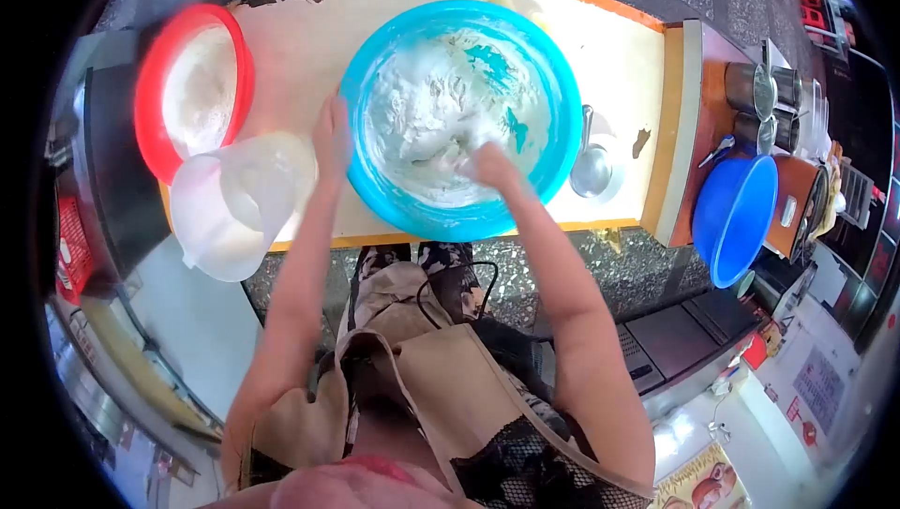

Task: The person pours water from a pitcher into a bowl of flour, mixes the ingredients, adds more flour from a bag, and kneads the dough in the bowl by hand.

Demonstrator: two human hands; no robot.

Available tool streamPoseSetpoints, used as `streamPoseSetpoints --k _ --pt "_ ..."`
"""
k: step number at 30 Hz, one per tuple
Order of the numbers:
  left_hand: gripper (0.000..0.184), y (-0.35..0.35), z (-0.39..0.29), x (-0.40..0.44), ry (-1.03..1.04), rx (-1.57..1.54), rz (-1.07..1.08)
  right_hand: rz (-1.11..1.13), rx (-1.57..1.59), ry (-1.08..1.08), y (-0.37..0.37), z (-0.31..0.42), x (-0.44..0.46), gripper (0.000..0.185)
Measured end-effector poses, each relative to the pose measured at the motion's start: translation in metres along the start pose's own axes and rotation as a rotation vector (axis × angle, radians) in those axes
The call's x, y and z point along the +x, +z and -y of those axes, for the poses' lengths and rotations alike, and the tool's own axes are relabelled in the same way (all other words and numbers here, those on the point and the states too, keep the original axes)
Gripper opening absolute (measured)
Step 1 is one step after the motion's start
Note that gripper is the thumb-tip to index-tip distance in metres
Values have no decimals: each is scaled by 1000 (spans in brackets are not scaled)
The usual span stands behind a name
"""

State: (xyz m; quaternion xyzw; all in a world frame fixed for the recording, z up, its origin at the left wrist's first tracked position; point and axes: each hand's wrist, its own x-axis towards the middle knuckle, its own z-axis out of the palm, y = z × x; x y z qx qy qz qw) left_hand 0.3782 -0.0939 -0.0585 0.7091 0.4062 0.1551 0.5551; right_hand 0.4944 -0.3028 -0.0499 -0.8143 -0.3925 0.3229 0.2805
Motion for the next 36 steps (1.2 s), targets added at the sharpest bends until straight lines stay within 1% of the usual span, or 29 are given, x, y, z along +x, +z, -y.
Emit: streamPoseSetpoints --k 1,2,3,4,5,6,8,9,11,13,14,15,16,17,18,19,21,23,25,26,27,28,29,30,31,32,33,34,36 --pt "38 -1 9 -28 -81 -49 -57 -179 -134 -41 2 -30 6 59" --pt "39 2 14 -50 -163 -100 -118 -204 135 134 -1 -52 27 52" --pt "39 7 17 -61 -174 -132 -184 -226 406 303 -3 -70 56 46" --pt "39 10 20 -65 -181 -164 -252 -249 536 211 -8 -77 90 45" --pt "39 10 21 -62 -174 -164 -260 -269 661 112 -12 -74 119 44" --pt "39 9 18 -55 -187 -129 -237 -265 659 97 -9 -67 139 44" --pt "39 8 17 -41 -203 -84 -224 -144 631 309 2 -44 167 45" --pt "38 8 16 -27 -150 -60 -220 -137 636 299 -3 -24 172 45" --pt "37 -4 10 0 -72 6 -169 276 247 295 -10 29 159 46" --pt "36 -4 5 30 -34 23 -121 259 100 -177 23 -2 141 48" --pt "36 -3 8 37 7 25 -115 175 -111 -279 26 6 109 48" --pt "35 -1 10 38 42 30 -105 235 -491 -553 36 4 80 40" --pt "35 -2 8 38 32 29 -94 362 -204 -2 48 11 51 32" --pt "36 -4 2 42 29 6 -15 174 -172 19 83 -20 25 32" --pt "36 -3 -1 48 32 -18 61 176 -183 173 96 -30 18 33" --pt "36 0 2 54 34 -22 65 181 -193 291 108 -37 20 34" --pt "35 8 2 73 55 6 232 137 -162 434 126 -50 31 37" --pt "35 16 -18 90 104 47 278 139 -115 497 136 -51 44 40" --pt "35 19 -21 85 134 84 340 275 -86 518 132 -48 49 43" --pt "35 17 -25 90 172 228 358 375 -91 469 124 -48 50 44" --pt "36 16 -27 95 204 372 371 537 -221 440 72 2 46 43" --pt "36 15 -26 87 200 372 373 527 -238 337 72 -11 34 46" --pt "36 9 -24 70 116 351 288 520 -250 234 72 -24 22 50" --pt "37 3 -22 50 32 334 208 466 -197 239 51 -13 9 54" --pt "37 -3 -19 26 -25 218 136 407 -147 243 20 11 4 58" --pt "38 -6 -15 1 -80 100 60 227 -100 237 -7 33 12 59" --pt "38 -4 -6 -21 -64 101 -31 50 -54 230 -24 41 22 61" --pt "39 -2 1 -34 -48 99 -130 -432 -437 86 19 -30 35 58" --pt "39 -6 6 -38 -61 95 -113 -583 11 75 -6 -41 96 51"
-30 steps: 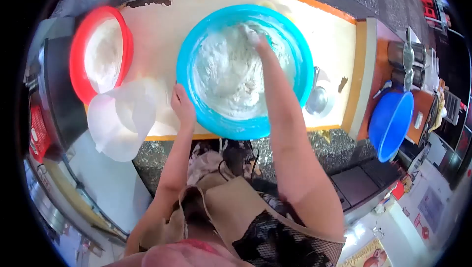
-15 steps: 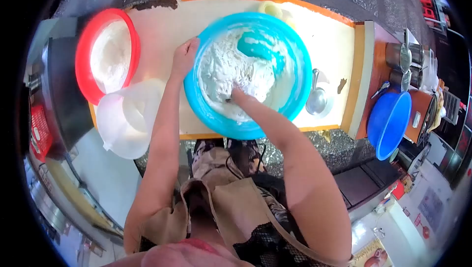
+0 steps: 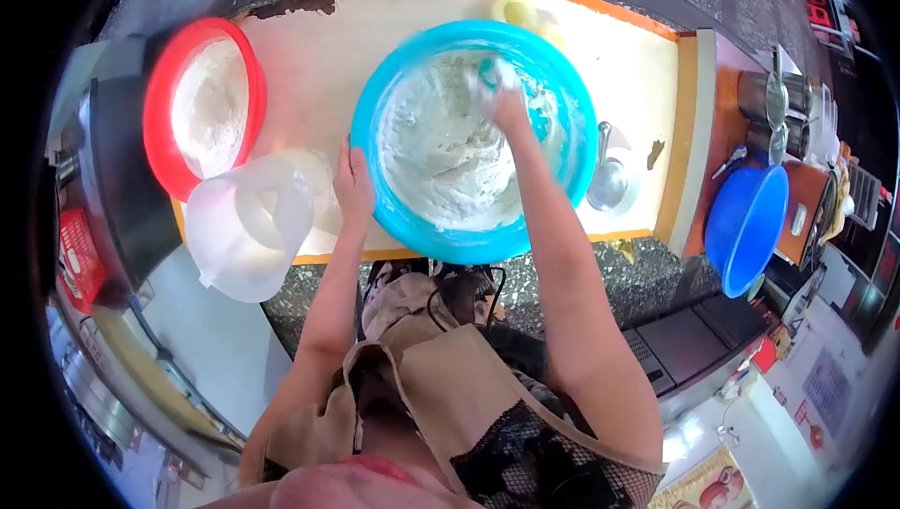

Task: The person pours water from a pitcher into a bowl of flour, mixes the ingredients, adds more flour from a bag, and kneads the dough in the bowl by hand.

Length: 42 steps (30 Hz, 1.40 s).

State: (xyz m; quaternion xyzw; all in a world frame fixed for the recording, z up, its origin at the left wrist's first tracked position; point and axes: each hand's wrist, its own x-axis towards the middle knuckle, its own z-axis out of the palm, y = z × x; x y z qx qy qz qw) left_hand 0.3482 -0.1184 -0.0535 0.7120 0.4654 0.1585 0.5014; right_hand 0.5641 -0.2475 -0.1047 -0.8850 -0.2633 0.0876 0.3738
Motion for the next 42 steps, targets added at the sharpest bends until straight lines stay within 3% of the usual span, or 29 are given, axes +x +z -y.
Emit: streamPoseSetpoints --k 1,2,4,6,8,10,12,14,15,17,18,23,25,26,27,28,29,32,33,35,36,38,39,41,42 --pt "40 2 3 3 -5 -9 24 160 196 275 9 0 30 46" --pt "40 4 6 6 -9 -9 20 166 196 273 20 0 36 46" --pt "39 6 7 14 -57 -36 39 336 459 650 50 7 46 41" --pt "38 7 4 29 -22 -19 42 463 242 239 77 21 43 34" --pt "37 4 0 42 38 7 63 709 -5 55 81 46 36 45" --pt "35 4 -7 53 91 36 78 839 -41 -295 95 27 -2 43" --pt "34 4 -11 62 127 39 84 1073 -380 -342 51 59 -53 41" --pt "34 6 -11 62 148 42 95 818 -564 -283 1 84 -97 45" --pt "33 7 -12 66 145 49 119 819 -567 -281 9 71 -103 45" --pt "33 10 -12 73 139 50 142 836 -622 -23 33 37 -122 48" --pt "32 13 -14 80 163 96 187 833 -626 -28 37 33 -115 48" --pt "33 19 -33 105 306 214 286 1453 -487 130 48 39 -69 39" --pt "34 15 -34 95 299 340 251 915 -190 -198 7 33 -96 38" --pt "34 15 -25 85 293 343 259 912 -156 -63 -18 42 -98 40" --pt "34 17 -10 73 348 307 127 904 -121 66 -38 50 -95 41" --pt "34 13 -9 65 405 269 -11 542 -31 -4 -44 44 -95 34" --pt "34 10 -6 58 404 270 -17 183 55 -74 -48 37 -94 28" --pt "33 1 -11 38 249 143 43 166 -230 197 -34 -7 -60 27" --pt "33 2 -9 40 279 177 55 34 -91 401 -24 -13 -41 30" --pt "33 0 -6 45 307 219 61 -107 93 564 8 -65 2 35" --pt "33 -1 -7 46 295 239 97 -99 99 562 19 -65 16 35" --pt "33 -2 -5 46 273 261 136 31 -459 336 33 -48 37 35" --pt "34 -1 -4 48 311 265 140 35 -459 337 37 -38 43 35" --pt "34 -2 -4 50 347 268 138 219 -595 130 52 -16 48 20" --pt "35 -2 -5 50 357 272 135 210 -481 46 64 -8 43 24"
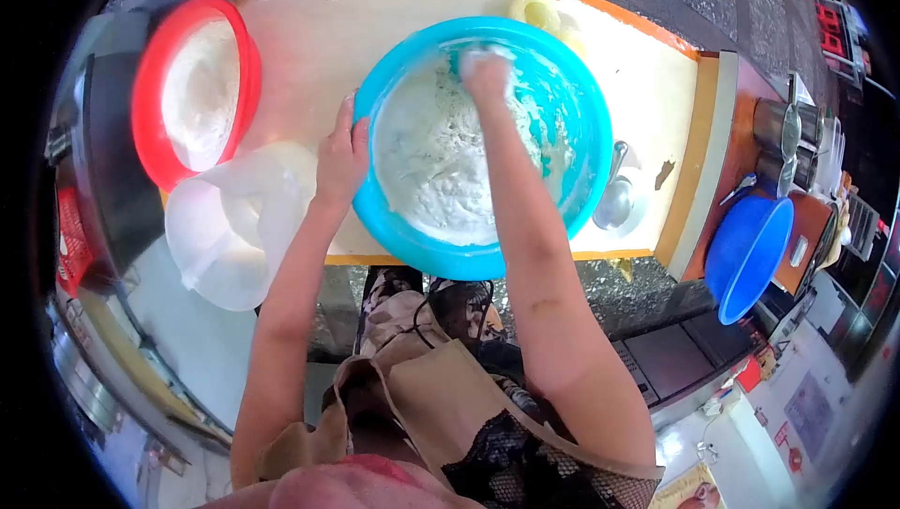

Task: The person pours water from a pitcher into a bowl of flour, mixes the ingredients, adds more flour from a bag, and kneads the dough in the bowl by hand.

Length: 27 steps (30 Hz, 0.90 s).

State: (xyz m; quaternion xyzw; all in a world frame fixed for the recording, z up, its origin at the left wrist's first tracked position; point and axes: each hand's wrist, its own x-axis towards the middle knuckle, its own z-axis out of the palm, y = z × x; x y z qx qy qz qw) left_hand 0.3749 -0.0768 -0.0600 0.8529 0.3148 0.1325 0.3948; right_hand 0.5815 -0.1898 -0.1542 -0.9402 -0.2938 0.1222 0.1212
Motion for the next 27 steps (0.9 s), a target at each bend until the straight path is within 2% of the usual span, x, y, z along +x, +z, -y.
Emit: streamPoseSetpoints --k 1,3,4,5,6,7,8,10,12,13,14,15,16,17,19,21,23,25,27 --pt "35 1 -1 0 10 3 -3 -29 105 -88 9 13 -5 27" --pt "35 4 1 0 -30 9 20 76 -232 -372 23 49 -21 27" --pt "35 3 3 -1 -67 23 42 134 -524 -462 59 62 -36 28" --pt "35 3 4 -1 -66 23 45 218 -440 -662 125 39 -41 19" --pt "35 4 4 -2 -17 29 1 217 -439 -659 100 58 -53 19" --pt "35 4 4 -2 32 36 -47 374 -383 -549 46 90 -74 31" --pt "35 5 3 -1 36 39 -49 526 -324 -436 10 110 -96 51" --pt "33 4 1 -2 11 54 -65 473 -333 -528 -4 91 -131 54" --pt "33 3 -1 -2 -6 42 -52 791 14 -312 -57 56 -144 59" --pt "32 3 -1 -3 -29 29 -47 334 256 -274 -58 26 -160 58" --pt "32 3 -3 -2 -33 26 -47 359 208 -204 -74 -2 -158 52" --pt "33 0 -7 -2 -53 -20 -43 88 231 -276 -83 -27 -148 43" --pt "33 -1 -10 -2 -75 -64 -35 -4 348 -129 -81 -45 -130 34" --pt "33 1 -10 -2 -77 -65 -31 -1 347 -125 -70 -62 -105 34" --pt "34 5 -6 0 -3 -52 -92 191 1178 537 -38 -87 -58 28" --pt "34 6 -8 3 -34 -66 -109 283 824 210 -30 -51 -24 28" --pt "34 6 -11 -1 -80 -88 -100 584 1071 223 35 -41 2 31" --pt "34 4 -11 7 -178 -108 -33 770 434 -126 11 10 -1 39" --pt "35 6 -4 11 -129 -111 -45 717 334 -399 18 29 -28 41"
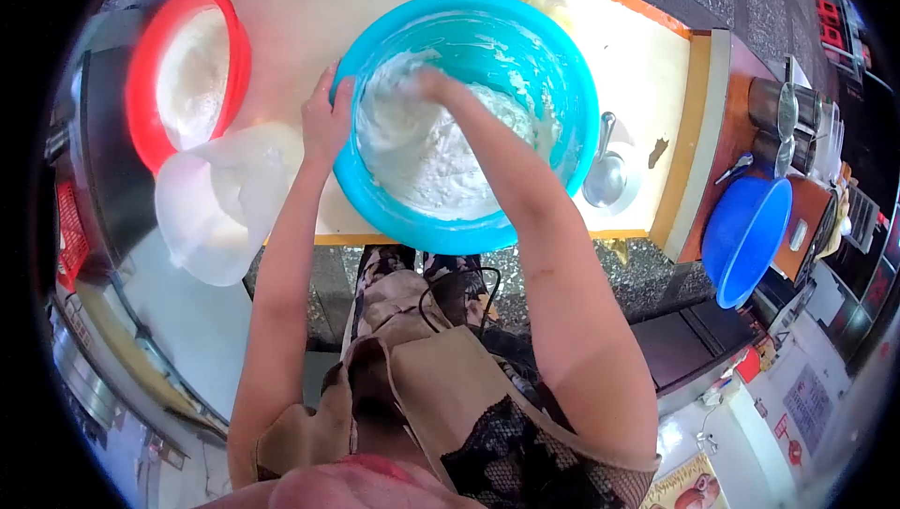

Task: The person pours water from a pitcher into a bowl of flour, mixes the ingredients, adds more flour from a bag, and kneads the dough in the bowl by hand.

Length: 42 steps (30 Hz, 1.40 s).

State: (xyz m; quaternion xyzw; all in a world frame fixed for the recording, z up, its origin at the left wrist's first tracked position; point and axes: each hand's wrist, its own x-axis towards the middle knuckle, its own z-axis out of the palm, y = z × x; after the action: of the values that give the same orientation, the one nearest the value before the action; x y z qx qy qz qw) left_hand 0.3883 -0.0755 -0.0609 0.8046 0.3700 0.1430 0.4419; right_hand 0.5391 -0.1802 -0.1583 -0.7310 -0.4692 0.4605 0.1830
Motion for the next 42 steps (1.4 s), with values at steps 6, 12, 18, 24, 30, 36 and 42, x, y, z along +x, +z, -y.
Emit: streamPoseSetpoints --k 6,12,18,24,30,36,42 --pt "38 -1 -2 7 25 44 29 -63 -445 -32 47 72 -166 58" --pt "36 22 -21 57 83 12 250 295 -223 497 96 33 -136 47" --pt "36 26 -21 69 241 261 294 146 -256 277 42 89 -162 48" --pt "41 -1 -3 -93 -418 -453 -28 -768 -403 92 -8 11 -155 34" --pt "40 18 12 -96 -299 -289 -244 -767 725 369 -35 14 -23 29" --pt "34 2 6 -43 -206 -184 -157 115 -128 -7 3 44 -1 32" --pt "32 -3 -1 2 -129 -192 -26 -202 -509 -106 42 79 -152 47"
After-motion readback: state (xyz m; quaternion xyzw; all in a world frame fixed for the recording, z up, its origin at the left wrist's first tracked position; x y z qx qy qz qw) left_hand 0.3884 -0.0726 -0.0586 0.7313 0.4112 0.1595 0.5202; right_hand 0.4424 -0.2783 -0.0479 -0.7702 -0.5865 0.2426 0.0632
